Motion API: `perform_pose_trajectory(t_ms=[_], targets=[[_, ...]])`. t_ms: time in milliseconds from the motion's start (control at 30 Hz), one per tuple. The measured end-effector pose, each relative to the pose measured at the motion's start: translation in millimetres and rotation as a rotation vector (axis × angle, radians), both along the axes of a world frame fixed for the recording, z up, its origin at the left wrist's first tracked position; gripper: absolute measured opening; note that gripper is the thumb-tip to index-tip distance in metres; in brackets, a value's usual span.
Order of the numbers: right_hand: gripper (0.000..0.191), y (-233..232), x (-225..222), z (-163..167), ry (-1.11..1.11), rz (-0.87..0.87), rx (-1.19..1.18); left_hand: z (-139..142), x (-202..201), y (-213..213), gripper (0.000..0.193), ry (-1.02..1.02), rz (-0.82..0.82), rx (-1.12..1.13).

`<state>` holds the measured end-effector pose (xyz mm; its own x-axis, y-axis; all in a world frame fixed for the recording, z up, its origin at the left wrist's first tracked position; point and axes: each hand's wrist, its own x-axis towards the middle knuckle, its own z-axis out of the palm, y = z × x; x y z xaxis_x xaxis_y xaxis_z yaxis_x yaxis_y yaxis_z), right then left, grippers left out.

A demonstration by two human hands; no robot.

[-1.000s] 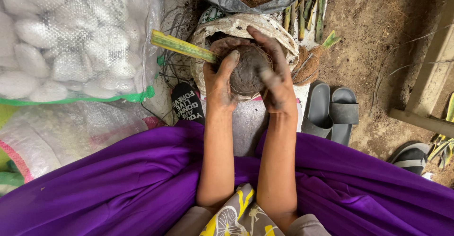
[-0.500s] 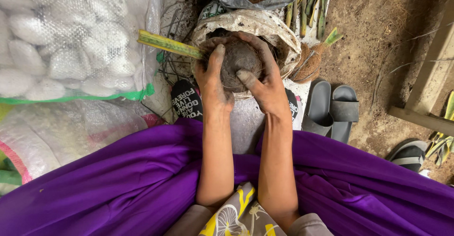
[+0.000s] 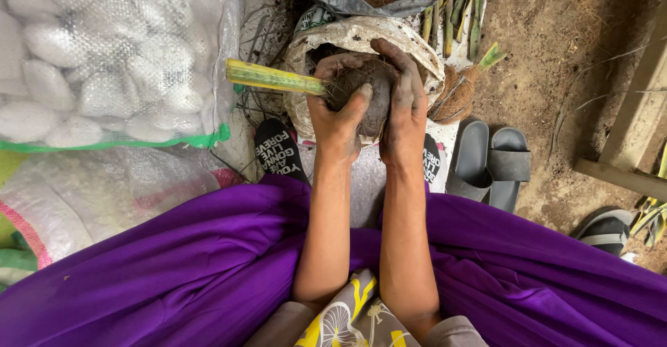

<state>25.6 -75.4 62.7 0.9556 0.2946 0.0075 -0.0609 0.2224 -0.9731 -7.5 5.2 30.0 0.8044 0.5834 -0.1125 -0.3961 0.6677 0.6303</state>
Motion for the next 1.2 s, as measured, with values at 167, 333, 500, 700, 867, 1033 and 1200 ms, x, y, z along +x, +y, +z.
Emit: perform_pose_trajectory(t_ms=[167, 333, 500, 700, 867, 1033, 1200], targets=[[0.059, 0.5, 0.0, -5.7, 0.055, -0.073, 0.023, 3.9, -1.4, 0.9, 0.039, 0.03, -0.034, 0.03], [0.065, 2.9, 0.9, -3.4, 0.105, -0.043, 0.08, 8.2, 0.4, 5.1, 0.02, 0.045, -0.033, -0.01], [0.088, 0.3, 5.3, 0.7, 0.256, 0.058, 0.103, 11.9, -2.6, 12.1, 0.023, -0.062, -0.069, -0.064], [0.101, -6.2, 2.8, 4.3, 0.293, 0.108, 0.178, 17.1, -6.8, 24.1, 0.023, -0.016, -0.17, 0.294], [0.093, -11.9, 2.8, 11.7, 0.249, 0.276, 0.225, 18.6, -9.4, 25.4, 0.022, -0.052, -0.158, 0.317], [0.083, -9.7, 1.6, 16.8, 0.321, 0.224, 0.085, 12.4, -7.4, 25.6, 0.02, -0.005, -0.137, 0.186], [0.075, -11.7, 2.9, 18.0, 0.276, 0.245, 0.179, 9.9, -6.9, 28.8, 0.033, 0.093, -0.036, 0.651]])
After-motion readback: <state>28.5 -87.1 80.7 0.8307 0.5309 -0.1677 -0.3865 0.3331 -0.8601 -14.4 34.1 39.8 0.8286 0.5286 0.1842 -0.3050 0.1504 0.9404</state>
